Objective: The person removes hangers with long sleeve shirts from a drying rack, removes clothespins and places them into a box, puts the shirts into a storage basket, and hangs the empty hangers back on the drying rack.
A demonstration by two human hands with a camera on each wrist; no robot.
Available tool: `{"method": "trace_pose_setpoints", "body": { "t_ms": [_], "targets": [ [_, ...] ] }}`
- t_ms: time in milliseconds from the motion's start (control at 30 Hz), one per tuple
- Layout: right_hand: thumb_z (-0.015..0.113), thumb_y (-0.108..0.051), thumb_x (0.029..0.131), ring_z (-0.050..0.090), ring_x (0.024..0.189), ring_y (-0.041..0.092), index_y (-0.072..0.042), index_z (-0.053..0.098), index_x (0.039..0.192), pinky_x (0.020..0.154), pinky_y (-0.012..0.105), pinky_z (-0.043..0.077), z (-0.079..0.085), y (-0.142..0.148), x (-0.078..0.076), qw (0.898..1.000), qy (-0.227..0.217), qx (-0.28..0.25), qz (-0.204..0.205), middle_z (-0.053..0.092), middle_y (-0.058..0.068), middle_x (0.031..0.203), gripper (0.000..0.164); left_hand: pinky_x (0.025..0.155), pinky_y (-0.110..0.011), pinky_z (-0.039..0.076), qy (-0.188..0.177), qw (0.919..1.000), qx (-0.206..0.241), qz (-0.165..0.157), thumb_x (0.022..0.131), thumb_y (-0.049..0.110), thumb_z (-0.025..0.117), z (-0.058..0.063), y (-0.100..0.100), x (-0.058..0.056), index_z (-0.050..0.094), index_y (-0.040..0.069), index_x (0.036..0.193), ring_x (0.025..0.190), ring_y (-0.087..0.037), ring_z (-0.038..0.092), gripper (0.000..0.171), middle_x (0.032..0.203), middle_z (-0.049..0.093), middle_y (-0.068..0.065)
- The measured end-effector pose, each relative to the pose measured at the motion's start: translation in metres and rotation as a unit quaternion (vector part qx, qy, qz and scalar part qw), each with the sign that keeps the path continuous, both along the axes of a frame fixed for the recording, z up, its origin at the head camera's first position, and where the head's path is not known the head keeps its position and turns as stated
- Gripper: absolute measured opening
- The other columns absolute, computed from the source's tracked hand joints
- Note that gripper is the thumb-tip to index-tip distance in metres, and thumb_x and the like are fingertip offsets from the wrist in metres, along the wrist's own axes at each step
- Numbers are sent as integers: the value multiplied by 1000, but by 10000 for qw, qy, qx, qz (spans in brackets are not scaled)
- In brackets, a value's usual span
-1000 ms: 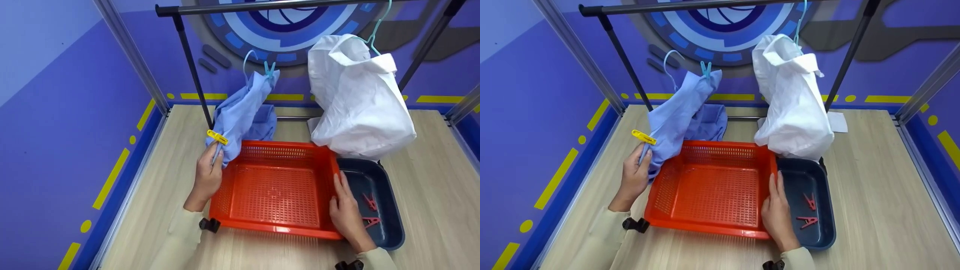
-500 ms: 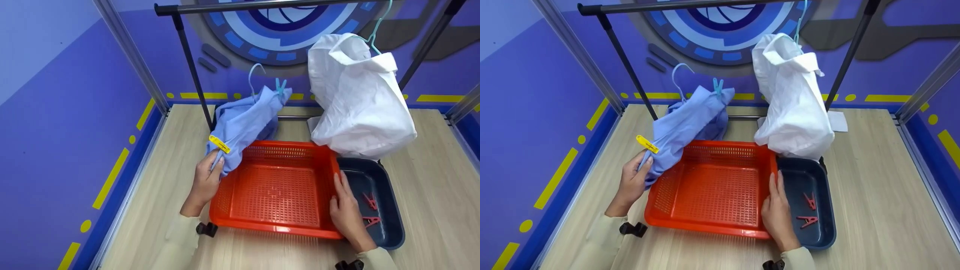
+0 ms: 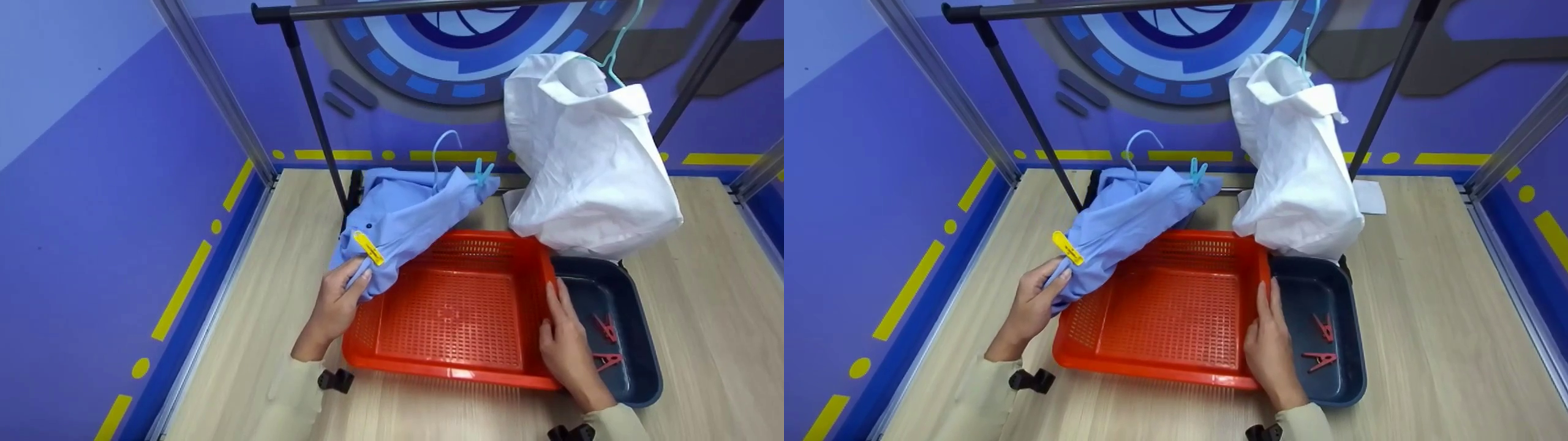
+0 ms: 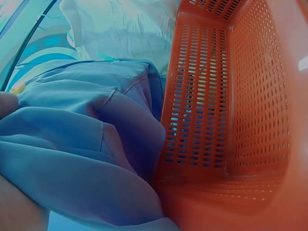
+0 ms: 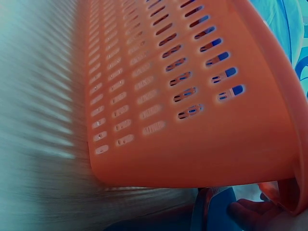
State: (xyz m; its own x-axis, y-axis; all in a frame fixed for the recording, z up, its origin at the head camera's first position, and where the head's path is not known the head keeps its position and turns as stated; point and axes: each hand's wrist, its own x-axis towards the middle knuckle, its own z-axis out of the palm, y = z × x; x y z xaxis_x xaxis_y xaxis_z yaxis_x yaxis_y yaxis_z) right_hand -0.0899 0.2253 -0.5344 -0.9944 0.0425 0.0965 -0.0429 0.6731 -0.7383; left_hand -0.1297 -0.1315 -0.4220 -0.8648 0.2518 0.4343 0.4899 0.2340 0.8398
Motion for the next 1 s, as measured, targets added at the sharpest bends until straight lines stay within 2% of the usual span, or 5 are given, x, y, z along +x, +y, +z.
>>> {"method": "trace_pose_setpoints", "body": {
  "t_ms": [133, 267, 333, 567, 1000],
  "targets": [
    [48, 11, 89, 28, 141, 43, -6, 24, 153, 115, 29, 23, -1, 0, 0, 9996, 293, 12, -49, 12, 14, 162, 70, 62, -19, 38, -83, 10000, 15, -10, 93, -11, 48, -11, -5, -2, 58, -14, 94, 65, -33, 49, 10, 70, 44, -14],
    [48, 13, 88, 30, 140, 43, -4, 27, 152, 103, 3, 12, -2, -1, 1, 9988, 493, -24, -51, 15, 15, 162, 69, 63, -20, 38, -162, 9998, 50, -88, 94, -9, 48, -27, -12, -7, 59, -11, 95, 68, -36, 49, 11, 71, 44, -16],
    [48, 13, 89, 30, 141, 44, -5, 26, 152, 105, 6, 13, -1, -1, 1, 9988, 478, -29, -42, 14, 15, 162, 69, 63, -21, 37, -220, 9996, 63, -182, 95, -6, 49, -30, -15, -7, 58, -9, 93, 67, -34, 49, 10, 70, 42, -14],
    [48, 12, 90, 28, 142, 43, -7, 24, 153, 111, 42, 26, 0, 0, 1, 9995, 305, 14, -43, 12, 14, 162, 70, 59, -23, 37, -233, 9978, 0, -627, 97, -1, 49, -31, -26, -6, 54, -4, 85, 63, -28, 46, 13, 68, 38, -10],
    [45, 10, 91, 23, 143, 45, -10, 17, 155, 108, 58, 28, -1, 0, 0, 9999, -45, -142, 28, 4, 11, 164, 72, 58, -24, 33, -372, 9939, 5, -1035, 96, -2, 49, -26, -39, -1, 46, -1, 76, 59, -27, 39, 20, 66, 30, -9]
  ]
}}
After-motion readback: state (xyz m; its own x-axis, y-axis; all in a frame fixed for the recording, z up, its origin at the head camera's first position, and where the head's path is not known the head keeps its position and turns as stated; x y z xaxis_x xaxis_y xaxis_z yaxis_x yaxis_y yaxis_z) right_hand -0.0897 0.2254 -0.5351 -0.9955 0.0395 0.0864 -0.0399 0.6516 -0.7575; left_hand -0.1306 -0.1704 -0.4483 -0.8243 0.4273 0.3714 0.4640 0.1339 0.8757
